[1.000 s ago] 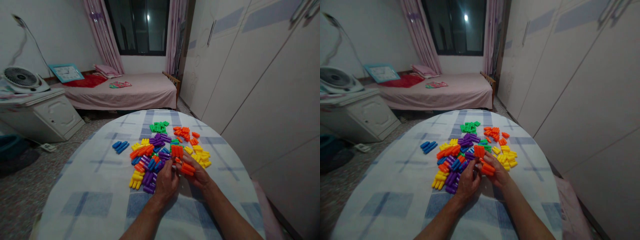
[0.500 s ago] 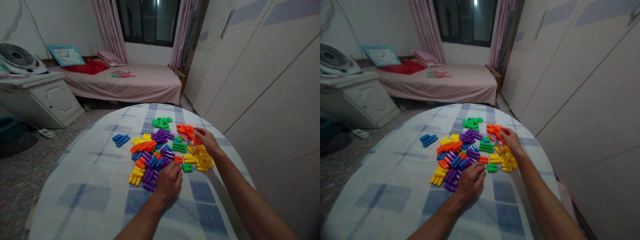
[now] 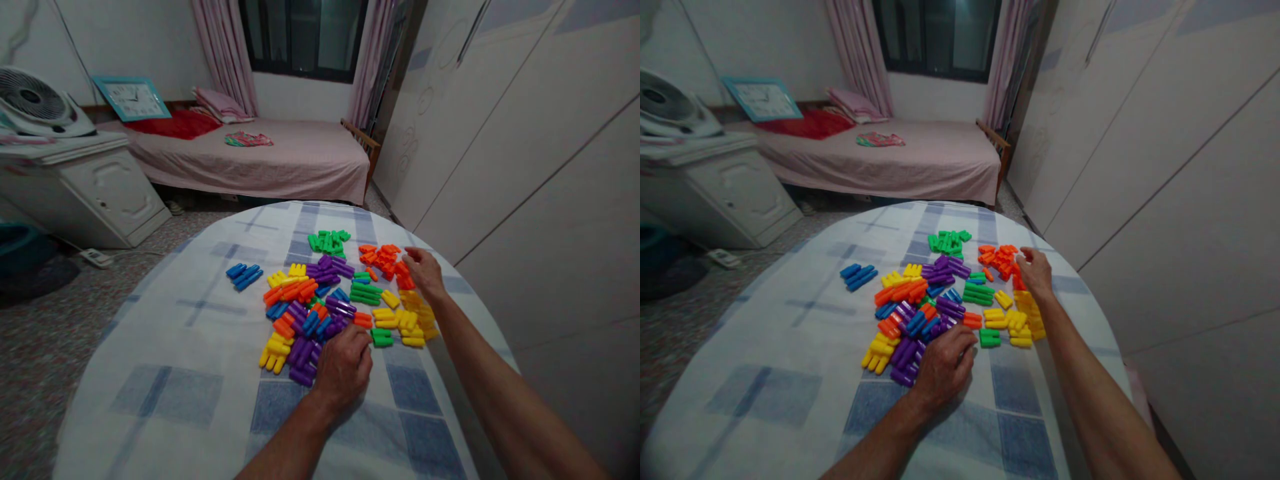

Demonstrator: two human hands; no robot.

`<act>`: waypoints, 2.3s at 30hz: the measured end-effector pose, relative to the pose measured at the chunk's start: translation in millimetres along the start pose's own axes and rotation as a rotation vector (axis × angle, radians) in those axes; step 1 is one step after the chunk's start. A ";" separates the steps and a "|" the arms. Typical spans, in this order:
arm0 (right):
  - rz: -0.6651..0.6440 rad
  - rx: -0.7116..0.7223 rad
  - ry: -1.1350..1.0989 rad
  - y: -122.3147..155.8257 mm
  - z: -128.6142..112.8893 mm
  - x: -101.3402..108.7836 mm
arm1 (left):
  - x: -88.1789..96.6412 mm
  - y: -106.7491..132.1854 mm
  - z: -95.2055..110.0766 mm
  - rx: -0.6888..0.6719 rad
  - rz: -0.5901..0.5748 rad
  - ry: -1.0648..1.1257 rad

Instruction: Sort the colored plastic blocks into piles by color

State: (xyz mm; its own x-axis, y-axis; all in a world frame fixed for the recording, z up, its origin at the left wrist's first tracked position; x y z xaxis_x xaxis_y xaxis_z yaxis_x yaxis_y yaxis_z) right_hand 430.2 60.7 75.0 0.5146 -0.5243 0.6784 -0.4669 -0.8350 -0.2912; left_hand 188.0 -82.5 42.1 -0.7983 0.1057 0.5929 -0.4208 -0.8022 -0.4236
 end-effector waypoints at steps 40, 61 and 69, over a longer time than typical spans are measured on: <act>0.487 -0.293 -0.270 101.9 98.4 48.4 | -8.9 -6.5 44.8 -0.166 -0.342 -0.503; 0.456 -0.270 -0.295 99.7 96.5 45.2 | -50.2 -41.6 28.7 -0.077 -0.471 -0.696; 0.452 -0.277 -0.274 99.3 96.1 45.1 | -14.7 -61.2 24.9 -0.088 -0.304 -0.646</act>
State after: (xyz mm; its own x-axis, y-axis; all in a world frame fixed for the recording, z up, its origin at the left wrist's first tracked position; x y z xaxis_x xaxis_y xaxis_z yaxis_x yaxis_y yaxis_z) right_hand 476.1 -61.9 11.9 0.3705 -0.8725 0.3187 -0.8340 -0.4635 -0.2993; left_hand 236.2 -49.6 76.4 -0.2372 -0.0733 0.9687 -0.6387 -0.7396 -0.2124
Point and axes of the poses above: each hand's wrist, its own y-axis away from the middle knuckle, its own x-axis out of the back of the hand, z = x × y, the point moved 8 cm from there along -y, towards the middle knuckle, and after that the axes turned 3 degrees about -x, right-handed, at the moved point
